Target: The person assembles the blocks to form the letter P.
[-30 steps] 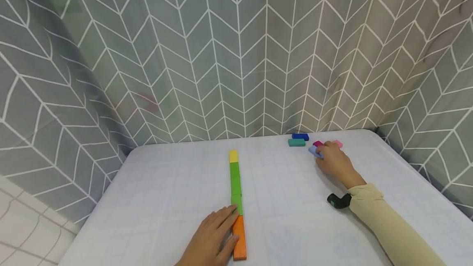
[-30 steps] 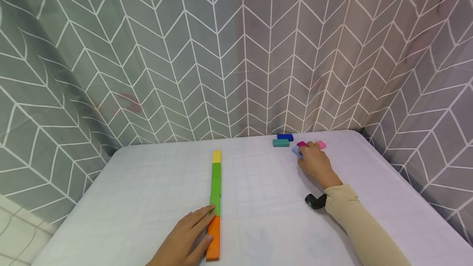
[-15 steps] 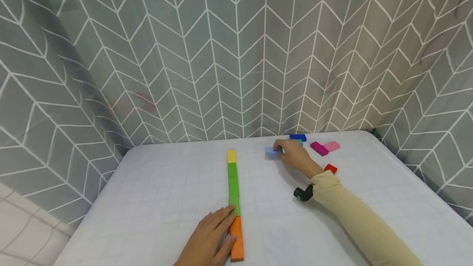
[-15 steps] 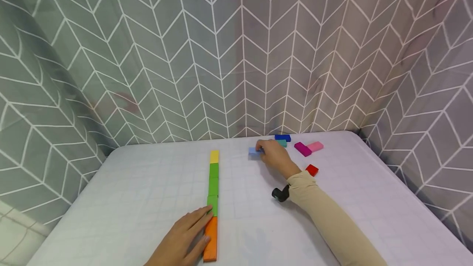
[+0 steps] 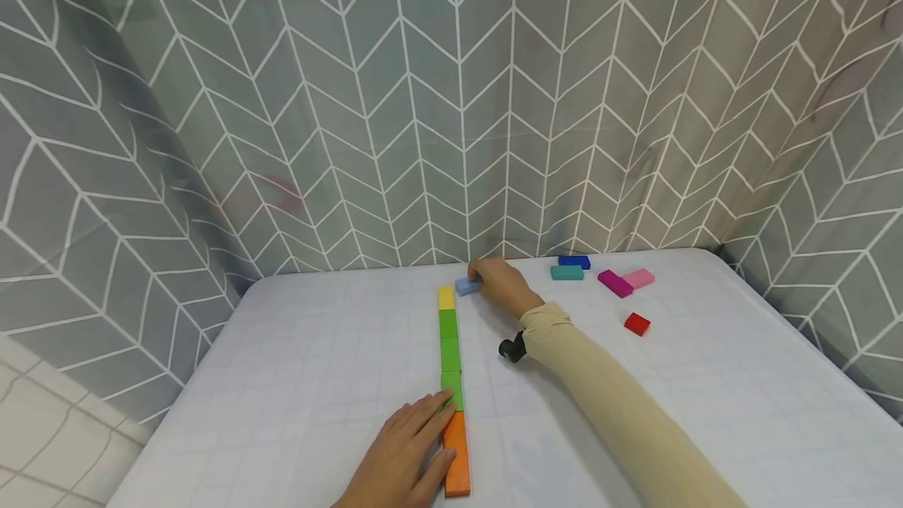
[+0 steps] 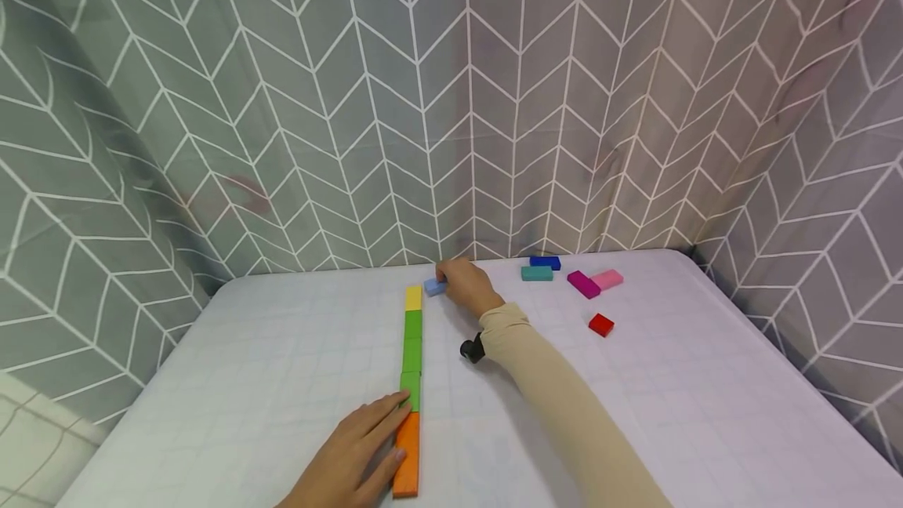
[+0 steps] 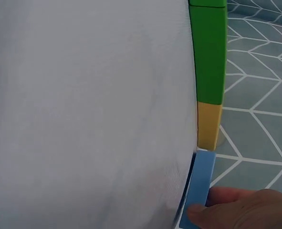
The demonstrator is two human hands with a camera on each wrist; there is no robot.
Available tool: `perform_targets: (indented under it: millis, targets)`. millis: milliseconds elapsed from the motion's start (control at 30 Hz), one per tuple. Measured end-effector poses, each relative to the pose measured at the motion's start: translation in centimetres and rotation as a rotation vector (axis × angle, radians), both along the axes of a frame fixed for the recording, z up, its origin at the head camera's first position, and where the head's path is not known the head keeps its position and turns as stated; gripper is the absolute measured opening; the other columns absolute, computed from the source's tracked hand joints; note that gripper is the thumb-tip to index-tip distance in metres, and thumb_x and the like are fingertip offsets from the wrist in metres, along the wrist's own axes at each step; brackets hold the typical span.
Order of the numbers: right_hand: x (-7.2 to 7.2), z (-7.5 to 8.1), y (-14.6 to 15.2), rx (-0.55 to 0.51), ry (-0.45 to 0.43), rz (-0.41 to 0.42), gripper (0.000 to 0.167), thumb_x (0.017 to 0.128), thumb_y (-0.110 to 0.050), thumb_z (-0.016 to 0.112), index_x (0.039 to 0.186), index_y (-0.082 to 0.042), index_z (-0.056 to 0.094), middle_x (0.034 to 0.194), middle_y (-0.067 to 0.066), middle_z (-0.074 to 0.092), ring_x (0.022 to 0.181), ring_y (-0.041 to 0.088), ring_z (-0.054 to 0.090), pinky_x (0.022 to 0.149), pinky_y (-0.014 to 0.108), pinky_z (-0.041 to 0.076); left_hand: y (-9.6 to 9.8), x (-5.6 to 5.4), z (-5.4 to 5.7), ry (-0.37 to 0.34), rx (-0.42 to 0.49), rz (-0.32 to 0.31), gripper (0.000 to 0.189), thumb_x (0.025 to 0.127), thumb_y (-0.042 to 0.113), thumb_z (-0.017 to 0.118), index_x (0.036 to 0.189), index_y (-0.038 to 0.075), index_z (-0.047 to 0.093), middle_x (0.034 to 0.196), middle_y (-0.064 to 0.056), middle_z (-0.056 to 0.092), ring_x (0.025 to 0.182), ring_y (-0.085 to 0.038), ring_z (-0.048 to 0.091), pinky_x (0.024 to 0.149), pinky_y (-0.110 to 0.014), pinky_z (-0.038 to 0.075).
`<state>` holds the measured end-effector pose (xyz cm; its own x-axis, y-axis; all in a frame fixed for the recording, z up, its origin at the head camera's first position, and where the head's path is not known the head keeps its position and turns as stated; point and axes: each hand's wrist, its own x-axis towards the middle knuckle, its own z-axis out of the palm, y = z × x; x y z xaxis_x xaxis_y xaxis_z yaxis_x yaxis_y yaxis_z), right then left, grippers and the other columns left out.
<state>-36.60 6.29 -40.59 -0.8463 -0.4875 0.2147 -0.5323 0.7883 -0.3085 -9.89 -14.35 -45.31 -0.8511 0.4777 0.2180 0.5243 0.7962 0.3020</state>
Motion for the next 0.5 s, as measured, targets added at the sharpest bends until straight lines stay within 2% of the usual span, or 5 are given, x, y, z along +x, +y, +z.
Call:
perform_targets:
  millis: [300,400,500]
  targets:
    - [-0.1,-0.1,-0.7,0.007,-0.058,-0.003,0.031,0.085,0.014,0.070,0.106,-0.008,0.073,0.111,0.011,0.071,0.099,0.026,0.060,0.088,0.044,0.054,0.2,-0.1,-0.1,-0.013,0.001,0.008,0.056,0.109,0.048,0.048,0.152,0.012,0.056,0.162,0.003,0.041,0.142,-0.023,0.045,0.113,-0.055,0.040]
    - [-0.1,0.2,-0.1,0.013,-0.070,0.001,0.032,0.088,0.011,0.068,0.113,-0.009,0.073,0.119,0.012,0.069,0.104,0.027,0.061,0.090,0.045,0.054,0.2,0.0,-0.2,-0.006,0.001,0.010,0.056,0.109,0.048,0.048,0.151,0.011,0.056,0.162,0.002,0.042,0.141,-0.024,0.046,0.112,-0.056,0.040]
    - [-0.4,0.9,1.6,0.010,-0.056,-0.014,0.032,0.093,0.006,0.065,0.121,-0.008,0.072,0.129,0.014,0.067,0.117,0.031,0.061,0.094,0.049,0.054,0.2,0.0,-0.3,0.029,0.004,0.004,0.056,0.110,0.048,0.047,0.151,0.010,0.056,0.161,0.001,0.043,0.140,-0.024,0.047,0.111,-0.056,0.042]
